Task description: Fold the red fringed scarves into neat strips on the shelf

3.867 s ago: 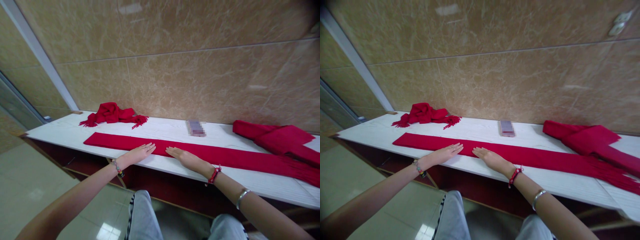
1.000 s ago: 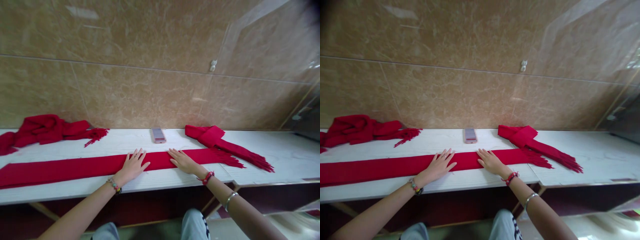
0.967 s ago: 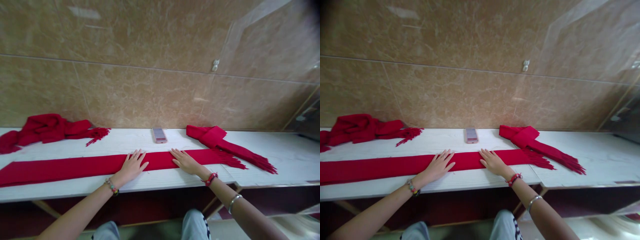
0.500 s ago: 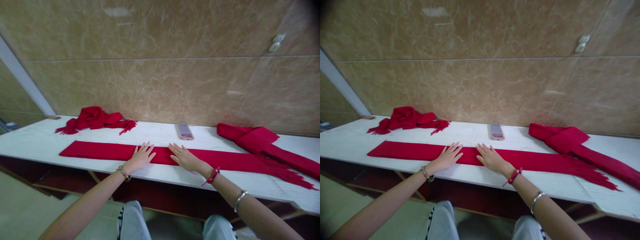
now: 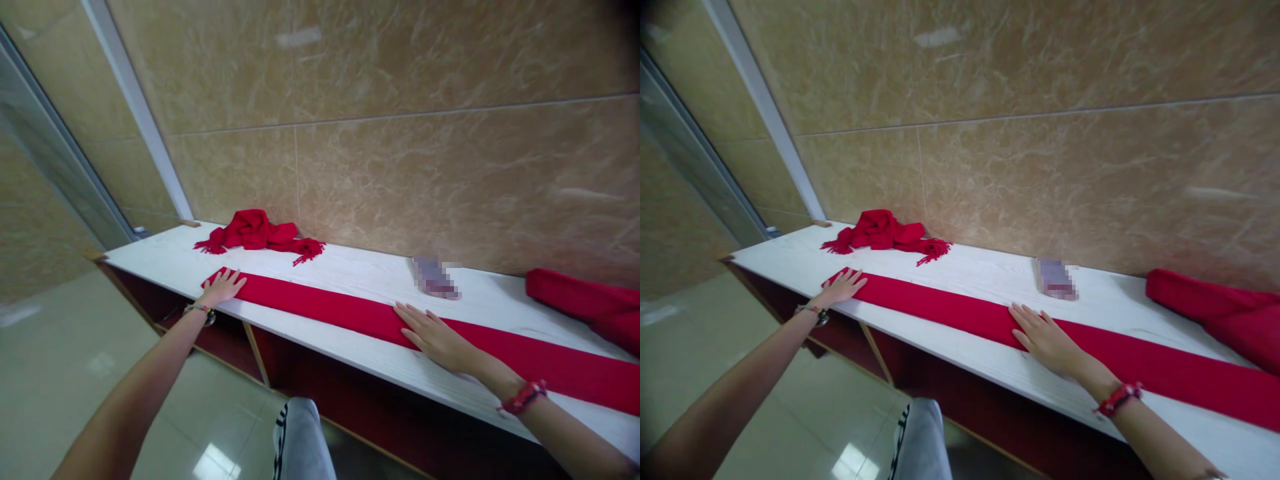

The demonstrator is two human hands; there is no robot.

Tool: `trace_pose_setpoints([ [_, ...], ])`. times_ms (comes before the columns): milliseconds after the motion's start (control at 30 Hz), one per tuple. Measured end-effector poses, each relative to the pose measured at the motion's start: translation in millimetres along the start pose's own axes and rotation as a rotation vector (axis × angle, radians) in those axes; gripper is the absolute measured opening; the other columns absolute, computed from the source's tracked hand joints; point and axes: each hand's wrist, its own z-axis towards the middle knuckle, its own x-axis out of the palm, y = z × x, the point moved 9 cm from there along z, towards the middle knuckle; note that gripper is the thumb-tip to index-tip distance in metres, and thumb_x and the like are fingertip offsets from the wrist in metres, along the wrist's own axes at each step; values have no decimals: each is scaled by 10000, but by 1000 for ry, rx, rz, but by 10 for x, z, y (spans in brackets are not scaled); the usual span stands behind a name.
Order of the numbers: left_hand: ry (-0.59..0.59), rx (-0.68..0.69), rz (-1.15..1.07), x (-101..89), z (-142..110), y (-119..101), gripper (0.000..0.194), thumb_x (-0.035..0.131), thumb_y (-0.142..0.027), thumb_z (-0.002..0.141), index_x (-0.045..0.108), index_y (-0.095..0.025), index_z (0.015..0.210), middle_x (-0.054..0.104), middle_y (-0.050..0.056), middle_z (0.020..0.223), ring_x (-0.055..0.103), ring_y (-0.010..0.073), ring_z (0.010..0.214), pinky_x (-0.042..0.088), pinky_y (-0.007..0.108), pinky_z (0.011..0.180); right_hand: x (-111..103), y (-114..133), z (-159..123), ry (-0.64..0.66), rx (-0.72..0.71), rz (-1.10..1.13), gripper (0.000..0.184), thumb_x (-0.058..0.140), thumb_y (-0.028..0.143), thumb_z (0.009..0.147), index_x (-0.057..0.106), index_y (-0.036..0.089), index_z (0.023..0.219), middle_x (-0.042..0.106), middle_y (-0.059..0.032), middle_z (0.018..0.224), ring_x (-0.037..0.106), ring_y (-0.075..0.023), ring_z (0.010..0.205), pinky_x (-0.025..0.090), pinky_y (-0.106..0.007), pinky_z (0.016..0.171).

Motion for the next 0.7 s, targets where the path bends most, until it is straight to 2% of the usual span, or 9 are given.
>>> trace_pose_setpoints([
  [100,11,-224,0,-46,-70,481,635,133,-501,905,297,-36,1305,352,258,1318,354,442,1150,300,672,781,64,-57,-21,28,-22,-5,502,185,383,912,244,206,1378,317,-101,1392,321,-249,1257,359,-504,948],
  [167,2,-300,-5,-82,-105,590,642,138,-519,902,297,-48,1308,361,240,1318,353,436,1153,302,656,806,80,-68,23,43,-34,-9,503,190,392,907,299,199,1359,347,-112,1375,344,-268,1242,376,-529,923],
  [233,-26,-345,-3,-120,-108,562,624,180,-513,900,316,-58,1304,324,241,1344,296,440,1196,262,645,864,15,-11,160,14,-24,-15,505,221,407,900,349,185,1335,364,-128,1364,345,-286,1239,364,-549,927],
  [300,-56,-315,3,-152,-76,390,574,250,-484,894,326,-100,1314,247,218,1395,199,415,1260,207,607,941,-116,167,394,-45,-9,-8,515,272,424,890,365,163,1325,353,-137,1370,321,-283,1254,329,-531,968],
  [333,-62,-254,2,-159,-53,250,548,282,-472,888,324,-140,1323,212,183,1420,161,378,1287,190,569,978,-179,326,537,-64,-30,7,521,297,421,886,357,151,1327,341,-139,1378,305,-270,1264,311,-504,994],
  [433,42,85,-63,-78,-52,-293,518,283,-463,892,279,-228,1353,147,99,1457,119,289,1323,193,485,1020,-299,976,973,-76,-183,70,496,371,373,872,393,130,1304,358,-138,1369,331,-241,1254,307,-427,1024],
  [533,113,234,-106,-49,-177,-561,489,270,-447,904,258,-268,1359,173,64,1455,135,245,1326,181,460,1032,-292,1527,1275,-49,-286,108,416,409,287,867,470,120,1243,471,-131,1288,428,-218,1190,361,-355,996],
  [600,62,293,-107,-135,-269,-665,467,293,-421,908,300,-255,1344,226,67,1439,162,227,1321,178,429,1041,-235,1734,1371,-22,-301,83,342,404,231,870,539,125,1166,546,-122,1210,494,-213,1126,414,-328,942],
  [700,-30,492,-120,-316,-442,-954,449,395,-425,876,420,-225,1277,368,76,1362,320,195,1251,252,321,1022,-171,1839,1393,-8,-285,-10,288,382,159,875,588,105,1069,593,-132,1133,535,-222,1069,449,-315,880],
])
